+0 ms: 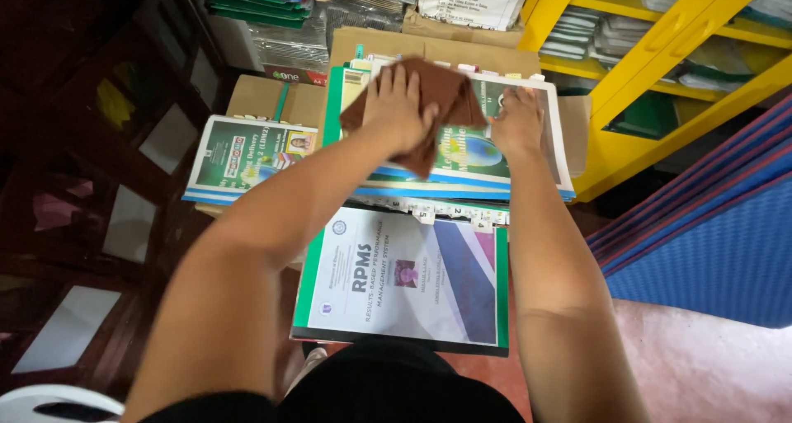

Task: Cleaning and organizing various folders and documents in a library storage area.

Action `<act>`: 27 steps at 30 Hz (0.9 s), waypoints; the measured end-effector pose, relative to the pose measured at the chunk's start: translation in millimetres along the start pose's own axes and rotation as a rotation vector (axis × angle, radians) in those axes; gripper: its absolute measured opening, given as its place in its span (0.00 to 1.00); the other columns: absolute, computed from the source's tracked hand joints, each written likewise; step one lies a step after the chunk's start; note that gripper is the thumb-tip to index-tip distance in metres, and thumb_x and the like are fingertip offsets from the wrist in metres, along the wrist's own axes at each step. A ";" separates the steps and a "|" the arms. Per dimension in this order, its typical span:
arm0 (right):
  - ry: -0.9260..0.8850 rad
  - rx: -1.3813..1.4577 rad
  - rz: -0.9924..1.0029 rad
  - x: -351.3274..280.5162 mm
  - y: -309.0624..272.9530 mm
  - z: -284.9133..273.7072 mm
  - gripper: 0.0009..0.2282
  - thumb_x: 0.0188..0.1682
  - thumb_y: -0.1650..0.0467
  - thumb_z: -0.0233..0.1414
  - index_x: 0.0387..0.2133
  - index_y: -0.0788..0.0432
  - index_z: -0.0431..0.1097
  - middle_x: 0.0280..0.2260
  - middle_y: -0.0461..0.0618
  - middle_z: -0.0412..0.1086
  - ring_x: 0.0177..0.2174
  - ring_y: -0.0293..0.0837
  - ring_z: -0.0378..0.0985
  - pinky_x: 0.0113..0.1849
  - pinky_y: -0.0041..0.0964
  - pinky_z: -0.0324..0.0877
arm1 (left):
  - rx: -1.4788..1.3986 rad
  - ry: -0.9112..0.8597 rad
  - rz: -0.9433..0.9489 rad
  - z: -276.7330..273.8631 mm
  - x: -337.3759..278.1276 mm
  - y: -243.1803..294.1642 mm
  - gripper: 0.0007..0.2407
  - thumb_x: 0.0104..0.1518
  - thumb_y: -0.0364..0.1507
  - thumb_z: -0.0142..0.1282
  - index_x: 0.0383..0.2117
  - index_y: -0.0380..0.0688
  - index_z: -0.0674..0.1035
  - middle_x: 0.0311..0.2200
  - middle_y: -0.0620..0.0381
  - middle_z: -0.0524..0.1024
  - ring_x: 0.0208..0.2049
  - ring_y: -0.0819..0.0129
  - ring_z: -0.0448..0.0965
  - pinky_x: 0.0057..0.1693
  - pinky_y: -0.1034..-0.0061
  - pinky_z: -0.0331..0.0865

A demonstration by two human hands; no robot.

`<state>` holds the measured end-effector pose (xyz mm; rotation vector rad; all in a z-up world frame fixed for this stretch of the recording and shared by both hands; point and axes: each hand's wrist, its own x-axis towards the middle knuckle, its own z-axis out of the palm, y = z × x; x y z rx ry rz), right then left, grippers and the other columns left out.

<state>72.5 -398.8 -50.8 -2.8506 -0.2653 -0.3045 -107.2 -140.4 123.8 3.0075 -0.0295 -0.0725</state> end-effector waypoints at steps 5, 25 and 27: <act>-0.051 0.034 0.072 -5.2 -34.4 -17.3 0.17 0.58 0.67 0.43 0.60 0.50 0.67 0.68 0.50 0.52 0.68 0.53 0.45 0.62 0.70 0.47 | -0.054 -0.128 0.143 17.6 -20.3 33.3 0.31 0.67 0.49 0.33 0.72 0.42 0.55 0.74 0.43 0.46 0.74 0.44 0.41 0.73 0.47 0.37; -0.097 0.529 -0.218 -43.9 -26.7 -87.5 0.25 0.51 0.85 0.40 0.59 0.55 0.68 0.65 0.52 0.60 0.67 0.48 0.50 0.64 0.35 0.46 | -0.129 -0.290 0.254 -24.9 -66.8 23.3 0.34 0.65 0.51 0.32 0.73 0.45 0.46 0.75 0.45 0.36 0.74 0.47 0.33 0.73 0.51 0.31; -0.116 0.548 -0.161 -47.9 -28.2 -94.1 0.26 0.52 0.83 0.38 0.63 0.50 0.64 0.67 0.52 0.56 0.66 0.50 0.54 0.62 0.36 0.48 | -0.120 -0.250 0.296 -1.9 -26.0 37.9 0.33 0.65 0.51 0.30 0.73 0.45 0.46 0.75 0.45 0.36 0.74 0.46 0.32 0.73 0.51 0.30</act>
